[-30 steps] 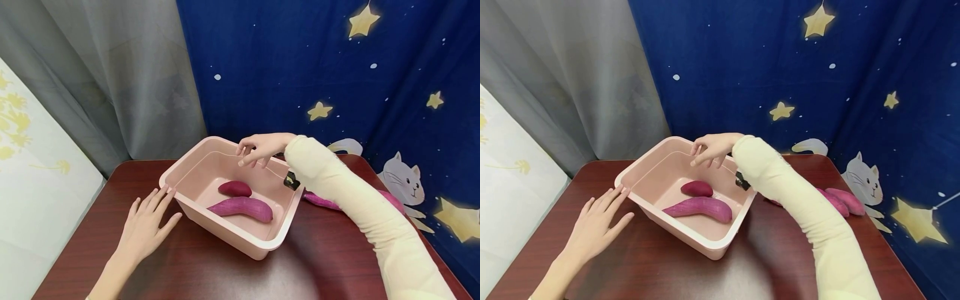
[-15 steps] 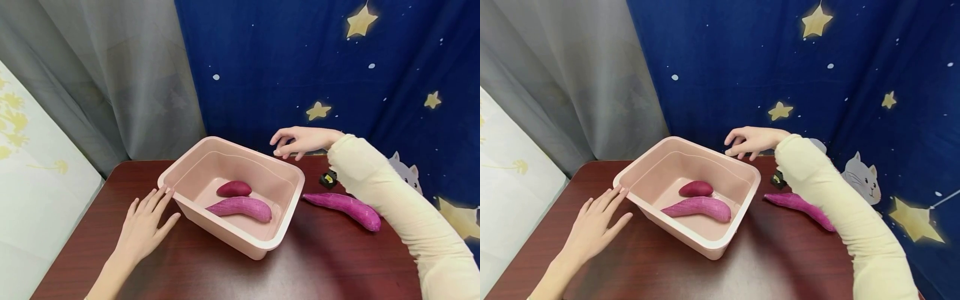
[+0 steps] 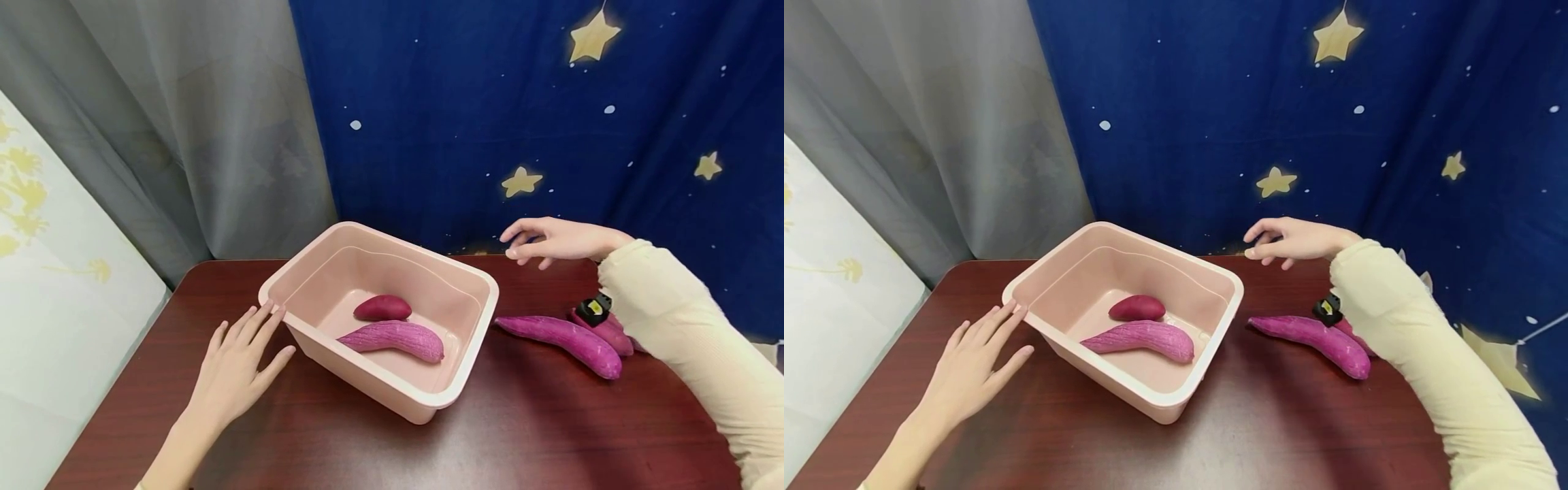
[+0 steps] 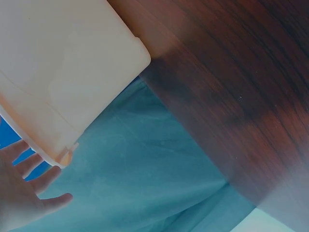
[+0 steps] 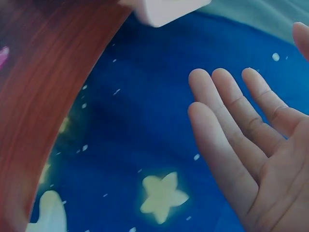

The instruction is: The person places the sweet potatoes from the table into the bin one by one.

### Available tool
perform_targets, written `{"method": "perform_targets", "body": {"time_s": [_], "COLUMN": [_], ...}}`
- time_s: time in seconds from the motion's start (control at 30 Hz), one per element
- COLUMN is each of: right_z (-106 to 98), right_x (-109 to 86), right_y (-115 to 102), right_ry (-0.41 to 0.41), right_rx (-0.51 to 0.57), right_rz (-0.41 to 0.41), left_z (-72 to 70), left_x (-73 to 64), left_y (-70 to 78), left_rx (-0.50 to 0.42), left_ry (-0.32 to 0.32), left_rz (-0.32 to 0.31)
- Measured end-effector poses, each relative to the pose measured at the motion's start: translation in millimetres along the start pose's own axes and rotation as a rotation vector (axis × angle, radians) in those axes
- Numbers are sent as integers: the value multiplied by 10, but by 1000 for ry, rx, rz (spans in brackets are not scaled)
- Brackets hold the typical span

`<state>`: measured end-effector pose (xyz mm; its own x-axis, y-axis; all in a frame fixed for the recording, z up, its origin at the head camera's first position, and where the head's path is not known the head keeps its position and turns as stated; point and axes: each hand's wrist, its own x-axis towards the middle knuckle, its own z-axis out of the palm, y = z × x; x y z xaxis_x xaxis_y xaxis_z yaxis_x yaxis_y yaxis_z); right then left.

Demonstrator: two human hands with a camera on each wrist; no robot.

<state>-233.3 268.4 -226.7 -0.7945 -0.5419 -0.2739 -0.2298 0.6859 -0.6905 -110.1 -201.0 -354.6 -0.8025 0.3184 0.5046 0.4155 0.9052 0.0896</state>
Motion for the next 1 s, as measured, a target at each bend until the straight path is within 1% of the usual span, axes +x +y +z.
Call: {"method": "perform_targets", "body": {"time_s": [0.13,0.27,0.43,0.63,0.83,0.9,1.0], "right_z": [16,48,101,171,279,307,336], "right_x": [-73,-133,-189,-206,-218,-218,-215], "right_y": [210,444,717,1032,1253,1316,1394], "right_ry": [28,41,45,40,39,39,38], "right_rx": [14,63,108,149,191,187,149], "right_rz": [35,79,119,174,218,221,218], "left_z": [4,4,2,6,9,8,3], "left_x": [1,0,0,2,-2,-5,-9], "left_y": [-4,-4,-2,-3,-4,-4,-2], "left_rx": [-3,-3,-3,-3,-3,-4,-4], "left_ry": [-1,-6,-11,-9,-6,-9,-13], "left_rz": [-2,-5,-8,-5,-6,-7,-8]}}
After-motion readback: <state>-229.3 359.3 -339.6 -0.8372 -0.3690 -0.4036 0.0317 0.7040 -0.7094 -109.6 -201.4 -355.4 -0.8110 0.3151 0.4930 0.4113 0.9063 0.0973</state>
